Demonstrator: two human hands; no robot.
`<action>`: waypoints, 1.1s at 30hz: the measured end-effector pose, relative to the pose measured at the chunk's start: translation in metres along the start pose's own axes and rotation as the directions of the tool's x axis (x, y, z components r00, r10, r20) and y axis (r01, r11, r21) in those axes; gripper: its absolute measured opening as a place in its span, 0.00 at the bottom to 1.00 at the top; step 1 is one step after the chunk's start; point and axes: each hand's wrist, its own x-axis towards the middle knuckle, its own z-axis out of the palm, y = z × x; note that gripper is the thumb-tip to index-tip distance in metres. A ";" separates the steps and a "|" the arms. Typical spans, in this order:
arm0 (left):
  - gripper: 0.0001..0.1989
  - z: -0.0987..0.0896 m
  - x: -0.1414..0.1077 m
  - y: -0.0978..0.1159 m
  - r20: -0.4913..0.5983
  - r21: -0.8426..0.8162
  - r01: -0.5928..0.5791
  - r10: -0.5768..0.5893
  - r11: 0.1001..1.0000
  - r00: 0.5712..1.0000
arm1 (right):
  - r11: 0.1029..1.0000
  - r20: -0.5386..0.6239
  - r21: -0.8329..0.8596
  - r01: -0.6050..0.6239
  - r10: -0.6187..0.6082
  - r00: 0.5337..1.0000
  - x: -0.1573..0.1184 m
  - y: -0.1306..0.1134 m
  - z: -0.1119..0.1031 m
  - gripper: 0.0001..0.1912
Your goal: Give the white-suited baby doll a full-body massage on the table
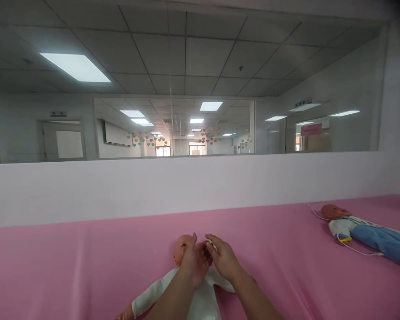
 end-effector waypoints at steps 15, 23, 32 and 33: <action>0.43 -0.060 -0.092 0.012 0.008 -0.192 -0.059 0.062 0.980 0.998 | 0.982 0.544 0.027 0.185 -0.170 0.822 -0.117 -0.123 0.022 0.40; 0.44 -0.062 -0.097 0.015 -0.014 -0.287 -0.108 0.108 0.952 0.994 | 0.982 0.570 -0.020 0.186 -0.141 0.809 -0.101 -0.146 0.044 0.48; 0.44 -0.090 -0.084 0.014 0.065 -0.400 -0.031 0.062 0.916 0.996 | 0.959 0.557 -0.238 0.155 0.004 0.830 -0.071 -0.116 0.052 0.48; 0.44 -0.093 -0.084 0.017 0.063 -0.402 -0.051 0.083 0.914 0.995 | 0.958 0.550 -0.249 0.140 0.021 0.835 -0.074 -0.116 0.051 0.48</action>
